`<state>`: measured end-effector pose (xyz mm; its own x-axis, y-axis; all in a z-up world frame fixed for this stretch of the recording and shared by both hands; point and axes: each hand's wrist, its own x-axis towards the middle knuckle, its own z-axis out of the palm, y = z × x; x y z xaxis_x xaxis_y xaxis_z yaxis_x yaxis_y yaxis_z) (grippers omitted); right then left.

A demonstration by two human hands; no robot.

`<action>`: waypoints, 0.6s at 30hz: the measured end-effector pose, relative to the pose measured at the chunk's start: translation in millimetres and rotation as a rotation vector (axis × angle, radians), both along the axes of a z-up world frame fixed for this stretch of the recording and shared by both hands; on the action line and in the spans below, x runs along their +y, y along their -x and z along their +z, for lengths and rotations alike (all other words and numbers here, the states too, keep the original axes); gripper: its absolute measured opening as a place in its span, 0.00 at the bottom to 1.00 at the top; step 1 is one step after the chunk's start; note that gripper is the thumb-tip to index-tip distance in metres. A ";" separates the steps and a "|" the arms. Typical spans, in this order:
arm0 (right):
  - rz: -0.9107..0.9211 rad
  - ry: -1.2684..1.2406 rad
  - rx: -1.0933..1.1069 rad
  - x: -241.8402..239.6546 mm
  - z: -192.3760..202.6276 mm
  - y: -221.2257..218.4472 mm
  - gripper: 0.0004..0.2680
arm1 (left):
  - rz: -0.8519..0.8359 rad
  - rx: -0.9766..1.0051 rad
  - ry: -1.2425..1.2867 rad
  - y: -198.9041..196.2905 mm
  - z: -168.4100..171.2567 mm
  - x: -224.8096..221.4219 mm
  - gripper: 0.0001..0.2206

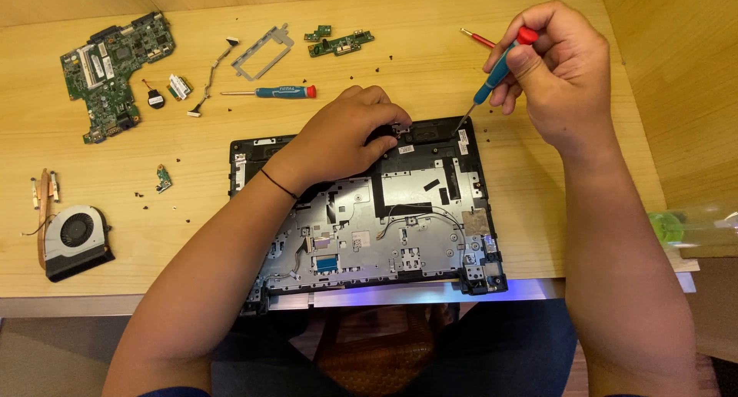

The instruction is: Disassembling a laptop by removing internal screws and prying off the frame around the trackpad area.

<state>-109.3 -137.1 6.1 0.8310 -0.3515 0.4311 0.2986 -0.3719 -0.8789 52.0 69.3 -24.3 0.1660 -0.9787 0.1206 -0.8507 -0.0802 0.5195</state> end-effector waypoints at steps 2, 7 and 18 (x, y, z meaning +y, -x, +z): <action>-0.011 0.008 -0.003 0.0 1.0 1.0 0.04 | -0.001 0.001 0.002 0.5 0.2 0.8 0.11; -0.031 -0.001 0.014 0.5 0.0 -0.1 0.02 | -0.011 -0.011 0.010 -0.1 0.7 0.0 0.11; -0.040 0.041 0.018 11.2 5.7 2.2 0.04 | -0.013 -0.020 0.012 -1.2 -1.1 0.0 0.12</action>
